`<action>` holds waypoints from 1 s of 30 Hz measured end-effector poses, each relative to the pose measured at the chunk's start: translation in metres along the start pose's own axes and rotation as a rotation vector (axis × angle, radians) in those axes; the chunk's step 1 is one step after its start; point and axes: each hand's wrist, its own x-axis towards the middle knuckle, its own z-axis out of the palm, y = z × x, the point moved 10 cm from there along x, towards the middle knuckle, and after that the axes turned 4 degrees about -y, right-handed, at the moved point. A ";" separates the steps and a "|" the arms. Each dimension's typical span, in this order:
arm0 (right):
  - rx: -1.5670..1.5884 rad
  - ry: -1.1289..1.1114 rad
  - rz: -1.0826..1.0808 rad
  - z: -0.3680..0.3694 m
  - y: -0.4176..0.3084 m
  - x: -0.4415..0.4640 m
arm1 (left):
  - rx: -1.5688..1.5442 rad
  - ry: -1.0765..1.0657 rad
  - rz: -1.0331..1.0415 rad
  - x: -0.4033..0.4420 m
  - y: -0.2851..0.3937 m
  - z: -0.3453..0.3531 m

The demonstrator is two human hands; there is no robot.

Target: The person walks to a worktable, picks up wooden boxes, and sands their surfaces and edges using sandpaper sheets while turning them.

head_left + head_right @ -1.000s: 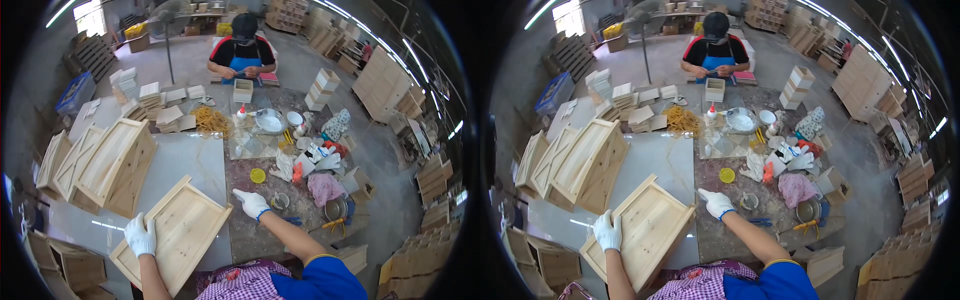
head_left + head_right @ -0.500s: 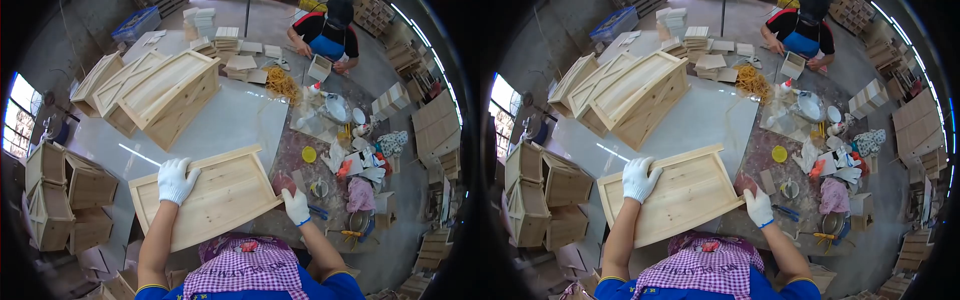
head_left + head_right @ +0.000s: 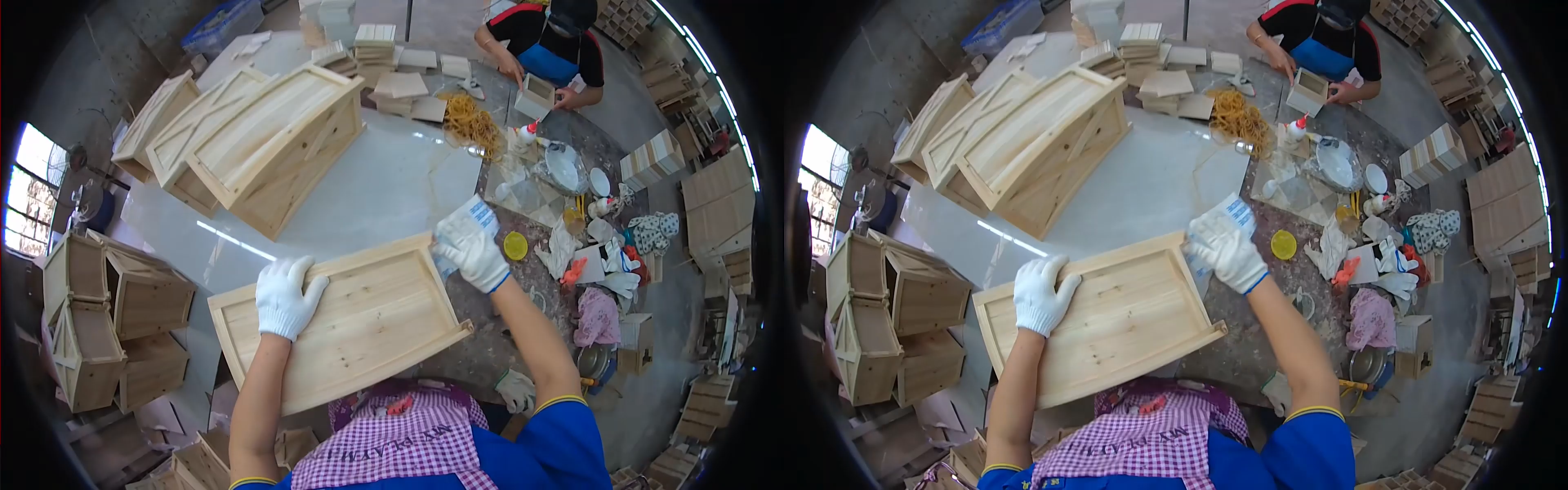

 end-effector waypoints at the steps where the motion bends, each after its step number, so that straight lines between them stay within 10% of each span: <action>1: -0.073 -0.046 0.036 0.000 0.002 -0.007 | -0.005 -0.022 -0.010 -0.005 0.001 0.000; 17: -0.096 -0.174 0.467 0.055 0.061 -0.099 | 0.068 0.008 0.039 0.006 0.008 0.002; 25: 0.186 0.151 0.233 0.023 0.007 -0.017 | 0.080 -0.039 0.023 0.007 0.012 0.009; 28: 0.206 -0.251 0.400 0.082 0.044 -0.048 | 0.091 -0.031 0.005 -0.001 0.010 0.005; 30: 0.173 -0.134 0.497 0.074 0.054 -0.065 | 0.092 -0.030 0.019 0.011 0.012 0.007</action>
